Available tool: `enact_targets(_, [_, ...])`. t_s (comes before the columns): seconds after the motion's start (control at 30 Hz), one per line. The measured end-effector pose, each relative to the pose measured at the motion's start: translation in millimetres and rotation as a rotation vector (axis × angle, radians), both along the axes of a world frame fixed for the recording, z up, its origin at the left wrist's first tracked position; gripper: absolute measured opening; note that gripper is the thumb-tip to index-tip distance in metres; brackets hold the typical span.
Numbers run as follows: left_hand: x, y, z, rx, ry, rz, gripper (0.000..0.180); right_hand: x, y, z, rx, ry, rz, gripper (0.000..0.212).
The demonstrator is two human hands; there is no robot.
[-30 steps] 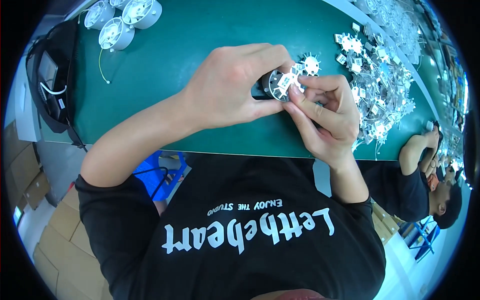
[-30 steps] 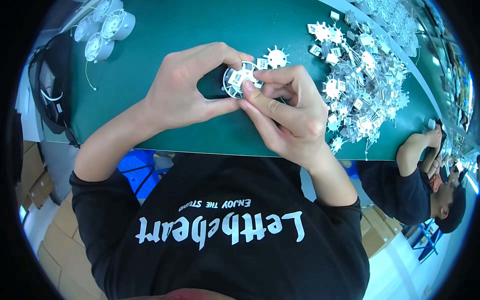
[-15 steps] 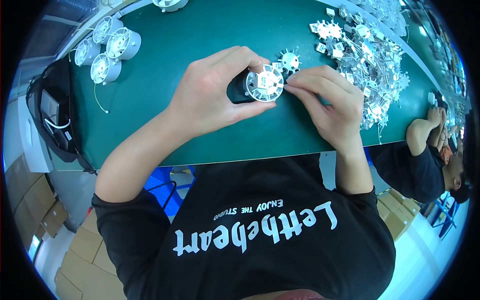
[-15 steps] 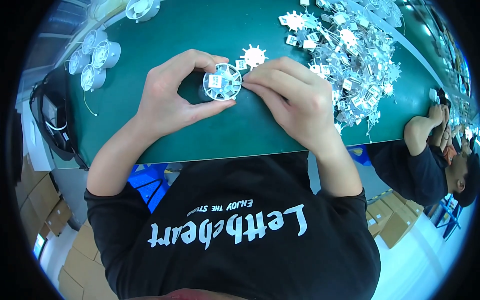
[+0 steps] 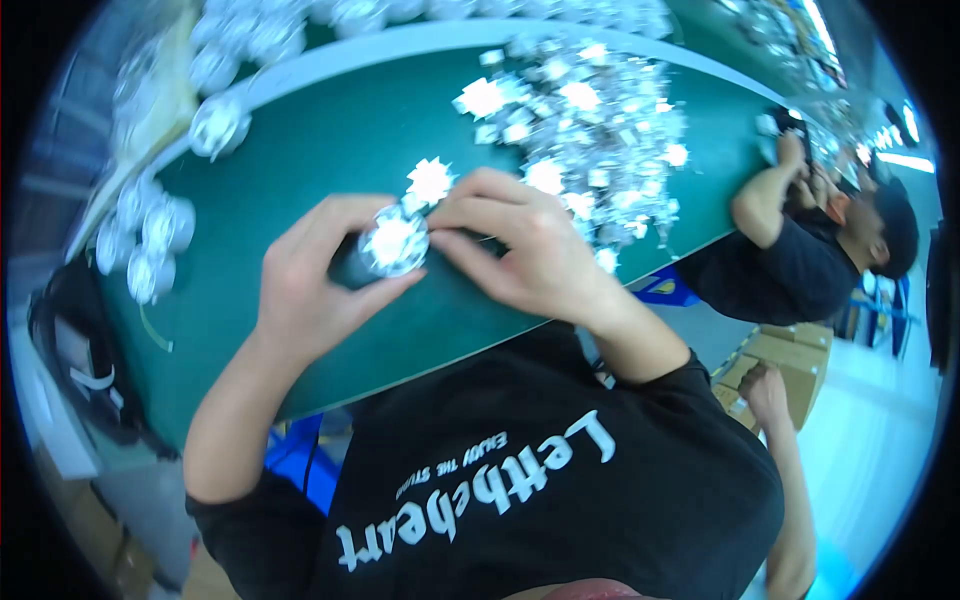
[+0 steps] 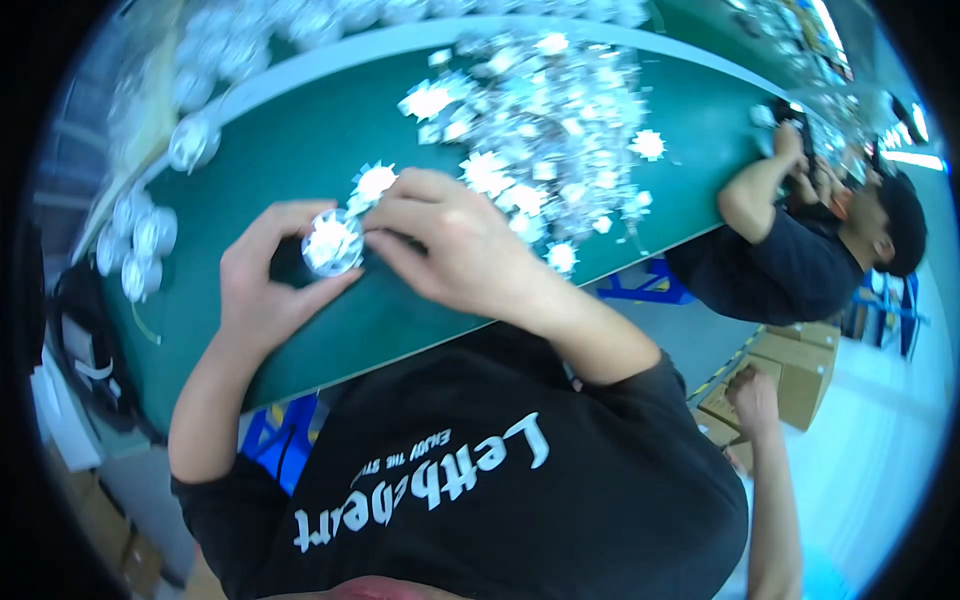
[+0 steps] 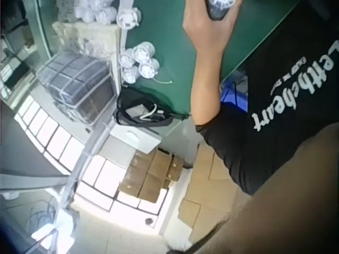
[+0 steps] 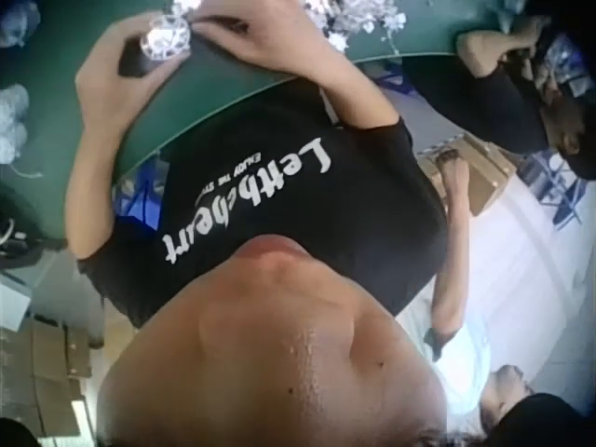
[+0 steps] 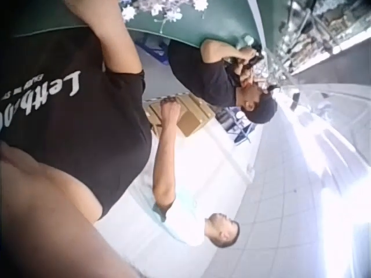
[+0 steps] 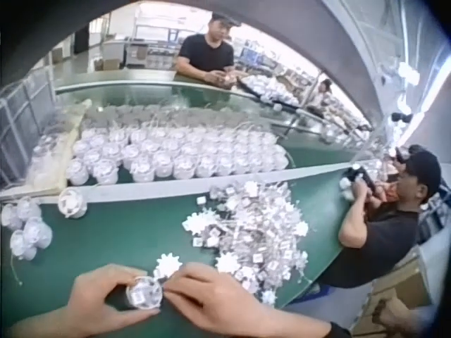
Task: Manually assembling circular light components by connecting wires and snapping on plastic covers.
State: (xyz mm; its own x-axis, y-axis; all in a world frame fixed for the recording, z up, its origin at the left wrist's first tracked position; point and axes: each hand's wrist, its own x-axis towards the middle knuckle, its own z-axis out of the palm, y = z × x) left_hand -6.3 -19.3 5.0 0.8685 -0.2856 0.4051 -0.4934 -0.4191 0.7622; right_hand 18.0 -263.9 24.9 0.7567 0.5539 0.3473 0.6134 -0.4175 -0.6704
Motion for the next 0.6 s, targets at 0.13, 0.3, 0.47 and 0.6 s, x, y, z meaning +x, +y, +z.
enact_targets(0.13, [1.6,5.7,-2.9,0.030,-0.140,-0.059,0.050,4.5,5.1,7.2,0.179,0.225,-0.014,0.036])
enact_targets(0.3, [-2.1,3.4,-3.6,-0.165,-0.220,-0.058,0.064,8.9,9.2,17.5,0.322,0.740,0.130,0.047])
enact_targets(0.47, [2.9,15.2,-1.9,-0.640,0.386,-0.095,0.063,15.8,14.7,25.4,0.299,0.550,0.123,0.050])
enact_targets(0.6, [2.2,21.5,-3.1,-0.684,0.571,-0.121,0.063,17.3,20.4,29.8,0.273,0.524,0.119,0.048])
